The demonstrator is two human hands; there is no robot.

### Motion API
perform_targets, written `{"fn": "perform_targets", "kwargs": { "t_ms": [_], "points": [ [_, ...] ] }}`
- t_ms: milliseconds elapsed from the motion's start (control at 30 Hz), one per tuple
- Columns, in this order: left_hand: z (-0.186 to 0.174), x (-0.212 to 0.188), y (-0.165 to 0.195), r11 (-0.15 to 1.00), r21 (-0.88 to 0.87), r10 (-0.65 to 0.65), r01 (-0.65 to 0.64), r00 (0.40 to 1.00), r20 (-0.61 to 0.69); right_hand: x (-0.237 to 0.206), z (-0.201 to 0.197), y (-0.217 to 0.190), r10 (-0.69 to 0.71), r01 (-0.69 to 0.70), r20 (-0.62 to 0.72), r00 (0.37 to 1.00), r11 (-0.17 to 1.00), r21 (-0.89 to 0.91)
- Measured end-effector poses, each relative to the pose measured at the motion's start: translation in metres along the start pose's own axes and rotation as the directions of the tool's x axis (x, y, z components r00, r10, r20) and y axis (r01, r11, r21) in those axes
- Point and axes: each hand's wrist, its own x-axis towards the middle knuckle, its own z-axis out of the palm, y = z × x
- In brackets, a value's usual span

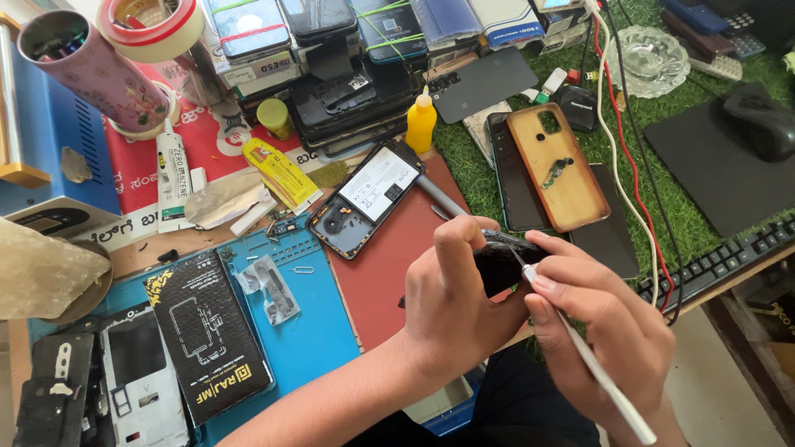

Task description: The person pries open a smartphone, working a tool along the edge of the phone to separate its back or screen. They then apply liquid from a yellow squeeze bottle onto the phone and continue prying and handling the phone and its separated screen part on the workbench.

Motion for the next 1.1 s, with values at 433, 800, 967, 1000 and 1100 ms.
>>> {"fn": "perform_targets", "kwargs": {
  "t_ms": [433,800,967,1000,1100],
  "points": [
    [-0.003,0.002,-0.001,0.999,-0.002,-0.051,0.051,0.997,0.053,0.004,0.008,0.004,-0.102,0.100,-0.037,0.994,0.993,-0.054],
    [0.001,-0.003,0.001,0.998,-0.024,-0.057,0.057,0.998,0.019,0.004,0.004,-0.005,-0.031,0.029,-0.025,0.999,0.995,-0.099],
    [0.000,-0.003,0.002,1.000,-0.028,-0.013,0.014,0.999,0.031,0.007,-0.016,-0.006,0.142,-0.142,0.041,0.989,0.990,0.005],
    [0.000,-0.003,0.002,1.000,-0.022,-0.011,0.012,0.999,0.038,0.008,-0.020,-0.005,0.171,-0.172,0.058,0.984,0.985,0.025],
    [-0.004,-0.004,0.001,0.998,-0.055,0.028,-0.024,0.997,0.072,0.012,-0.032,0.000,0.274,-0.289,0.148,0.950,0.953,0.089]
  ]
}}
